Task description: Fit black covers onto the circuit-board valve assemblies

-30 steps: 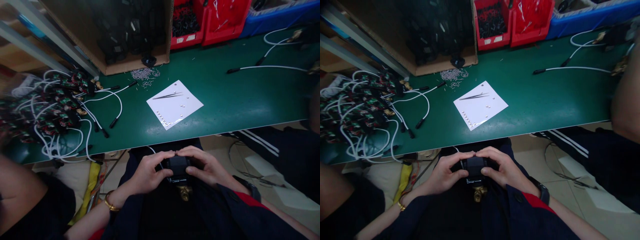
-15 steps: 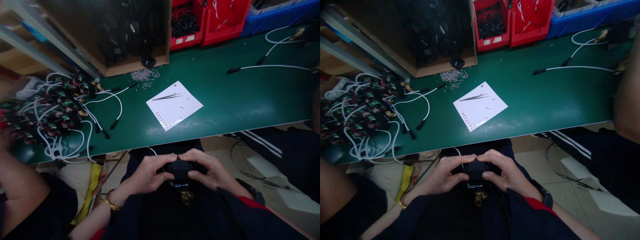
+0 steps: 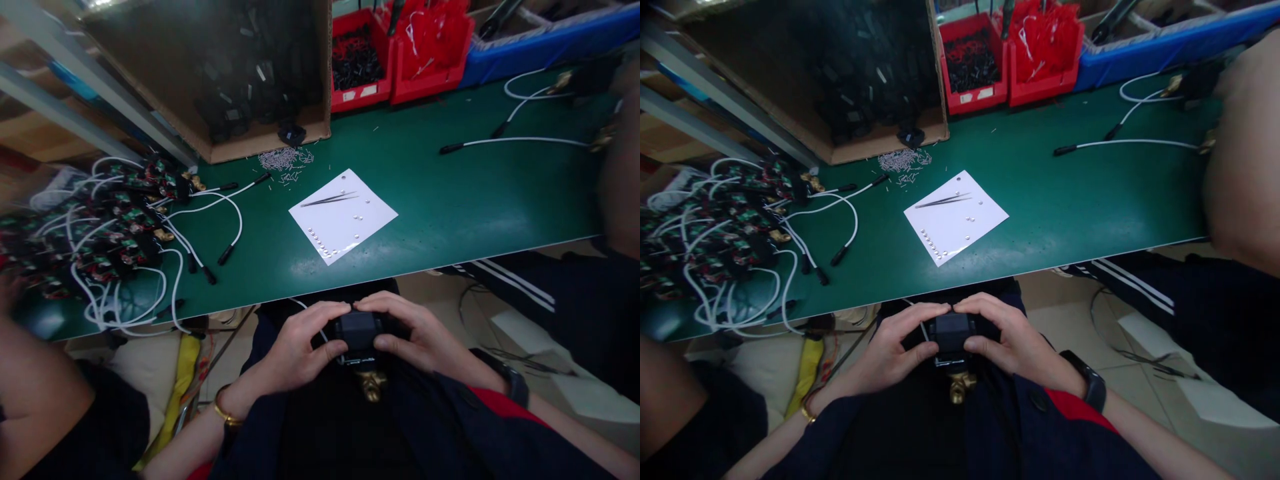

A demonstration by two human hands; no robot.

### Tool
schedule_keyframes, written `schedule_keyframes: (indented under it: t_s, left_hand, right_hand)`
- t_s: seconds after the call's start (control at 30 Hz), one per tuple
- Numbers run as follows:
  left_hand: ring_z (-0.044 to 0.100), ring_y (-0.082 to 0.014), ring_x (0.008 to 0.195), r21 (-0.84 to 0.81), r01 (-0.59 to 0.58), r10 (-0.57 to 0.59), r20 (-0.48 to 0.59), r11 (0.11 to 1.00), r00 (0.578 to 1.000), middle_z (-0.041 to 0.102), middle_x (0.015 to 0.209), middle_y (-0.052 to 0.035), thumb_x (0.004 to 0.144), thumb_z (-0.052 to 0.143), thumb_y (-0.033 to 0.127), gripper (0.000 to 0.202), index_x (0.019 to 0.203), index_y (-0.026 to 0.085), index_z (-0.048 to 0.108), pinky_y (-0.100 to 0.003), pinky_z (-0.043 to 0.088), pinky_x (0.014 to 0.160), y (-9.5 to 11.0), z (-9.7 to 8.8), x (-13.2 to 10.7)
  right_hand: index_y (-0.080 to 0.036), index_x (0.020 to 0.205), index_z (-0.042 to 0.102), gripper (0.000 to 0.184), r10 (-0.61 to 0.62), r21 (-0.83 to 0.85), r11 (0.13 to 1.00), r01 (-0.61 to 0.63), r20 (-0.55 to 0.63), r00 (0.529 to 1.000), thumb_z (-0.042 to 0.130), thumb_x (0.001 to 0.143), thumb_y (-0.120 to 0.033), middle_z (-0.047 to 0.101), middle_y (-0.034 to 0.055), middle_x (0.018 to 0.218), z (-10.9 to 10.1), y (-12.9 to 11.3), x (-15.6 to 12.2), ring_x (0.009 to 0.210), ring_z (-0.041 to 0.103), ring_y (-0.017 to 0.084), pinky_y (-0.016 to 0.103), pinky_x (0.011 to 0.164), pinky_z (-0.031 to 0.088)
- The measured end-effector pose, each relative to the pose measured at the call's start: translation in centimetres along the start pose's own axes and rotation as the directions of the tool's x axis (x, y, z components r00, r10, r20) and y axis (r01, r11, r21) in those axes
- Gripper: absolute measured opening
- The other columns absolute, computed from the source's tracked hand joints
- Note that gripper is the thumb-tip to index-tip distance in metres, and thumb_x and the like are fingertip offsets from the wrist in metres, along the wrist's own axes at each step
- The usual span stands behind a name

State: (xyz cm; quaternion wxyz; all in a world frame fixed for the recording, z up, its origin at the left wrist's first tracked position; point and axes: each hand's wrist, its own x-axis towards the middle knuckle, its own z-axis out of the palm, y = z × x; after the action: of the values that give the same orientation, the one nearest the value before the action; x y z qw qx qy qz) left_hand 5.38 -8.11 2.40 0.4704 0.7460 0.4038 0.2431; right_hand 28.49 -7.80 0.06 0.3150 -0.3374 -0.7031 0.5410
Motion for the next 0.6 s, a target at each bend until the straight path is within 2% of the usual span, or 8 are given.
schedule_keyframes:
  t_s: [0.13,0.33,0.43,0.6]
  left_hand:
    - [0.058,-0.0193,0.101,-0.026,0.033,-0.033,0.029,0.999,0.999,0.062,0.11,-0.0084,0.084,0.057,0.03,0.032,0.114,0.018,0.055,-0.034,0.047,0.087,-0.14,0.05,-0.04]
    - [0.056,-0.0194,0.105,-0.041,-0.048,0.049,0.021,0.998,0.999,0.061,0.112,-0.0094,0.085,0.056,0.028,0.032,0.115,0.018,0.053,-0.034,0.046,0.089,0.13,-0.01,0.07]
    - [0.056,-0.0192,0.104,-0.025,-0.048,0.049,0.029,0.999,0.998,0.061,0.112,-0.0094,0.084,0.056,0.027,0.032,0.115,0.017,0.053,-0.034,0.046,0.088,0.09,0.01,0.03]
    - [0.057,-0.019,0.101,-0.025,-0.025,0.026,0.015,0.999,1.0,0.061,0.109,-0.0087,0.084,0.057,0.027,0.032,0.114,0.016,0.053,-0.033,0.046,0.087,-0.21,0.09,-0.05]
  right_hand:
    - [-0.018,0.114,0.053,0.033,0.033,0.027,0.999,-0.034,0.005,0.999,0.052,0.091,-0.041,0.054,0.0088,0.105,0.23,0.01,-0.14,0.098,0.052,0.019,0.034,0.083,0.044]
    - [-0.019,0.114,0.053,0.031,-0.015,-0.001,1.0,0.015,-0.018,1.0,0.054,0.09,-0.038,0.055,0.0094,0.106,0.45,0.18,-0.34,0.099,0.052,0.021,0.035,0.083,0.044]
    - [-0.02,0.117,0.051,0.031,-0.019,-0.024,1.0,0.019,0.004,1.0,0.052,0.091,-0.037,0.053,0.0089,0.108,0.33,0.13,-0.4,0.1,0.051,0.02,0.035,0.085,0.044]
    - [-0.021,0.126,0.041,0.052,-0.011,-0.074,0.997,0.02,0.123,0.992,0.06,0.084,-0.046,0.043,0.0101,0.121,-0.27,0.02,-0.34,0.115,0.04,0.023,0.039,0.097,0.036]
